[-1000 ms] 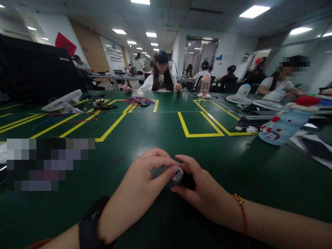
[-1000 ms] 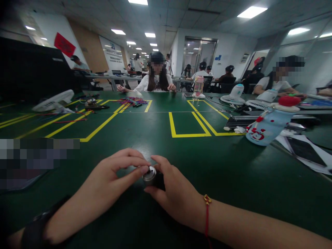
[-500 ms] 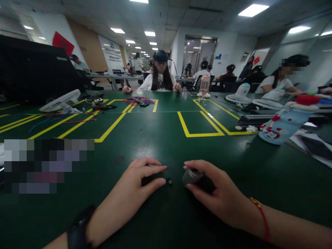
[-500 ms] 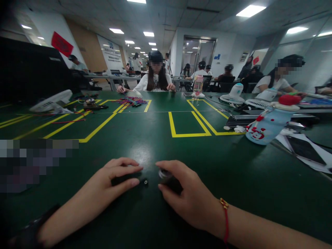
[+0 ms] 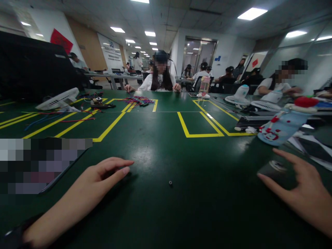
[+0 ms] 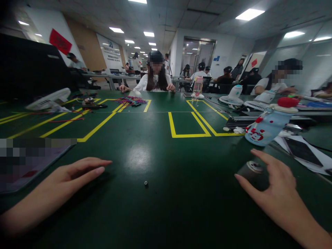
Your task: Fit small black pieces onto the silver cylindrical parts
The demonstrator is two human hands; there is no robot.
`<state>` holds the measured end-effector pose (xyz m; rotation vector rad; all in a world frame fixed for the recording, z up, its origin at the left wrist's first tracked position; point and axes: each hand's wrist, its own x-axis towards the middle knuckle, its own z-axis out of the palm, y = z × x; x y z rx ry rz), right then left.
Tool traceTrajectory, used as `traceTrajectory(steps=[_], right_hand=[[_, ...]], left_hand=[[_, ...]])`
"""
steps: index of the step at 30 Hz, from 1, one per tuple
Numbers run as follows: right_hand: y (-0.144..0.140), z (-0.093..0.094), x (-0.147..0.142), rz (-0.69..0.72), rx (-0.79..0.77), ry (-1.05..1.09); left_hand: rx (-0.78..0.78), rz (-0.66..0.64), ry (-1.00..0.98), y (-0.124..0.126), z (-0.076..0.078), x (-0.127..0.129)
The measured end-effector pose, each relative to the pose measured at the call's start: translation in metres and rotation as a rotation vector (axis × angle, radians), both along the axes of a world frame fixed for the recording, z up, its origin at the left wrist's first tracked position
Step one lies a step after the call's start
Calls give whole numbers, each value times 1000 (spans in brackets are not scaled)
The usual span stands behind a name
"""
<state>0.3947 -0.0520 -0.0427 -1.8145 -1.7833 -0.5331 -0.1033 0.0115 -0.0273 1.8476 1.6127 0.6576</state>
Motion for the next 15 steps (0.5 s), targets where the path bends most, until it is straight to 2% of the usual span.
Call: traceTrajectory(steps=[1,3,6,8,10,12,15], right_hand=[[2,4,-15,43,28,-46],[7,11,-54,230,61,-105],[20,15,-127,600,-174,-88],[30,14,-172,753,-373,-11],[39,11,-203,848,-483,46],[44,14,-216,889,-524,91],[40,29,-198,811,-482,146]], left_hand=[[0,-8,6,0,-1,1],[5,-6,23,-1,-3,2],[-15,31,37,-2,-7,-1],[-29,49,37,-3,-9,-3],[-24,50,36,-3,-11,-4],[-18,46,33,-2,-12,-5],[-36,38,22,-3,-11,-4]])
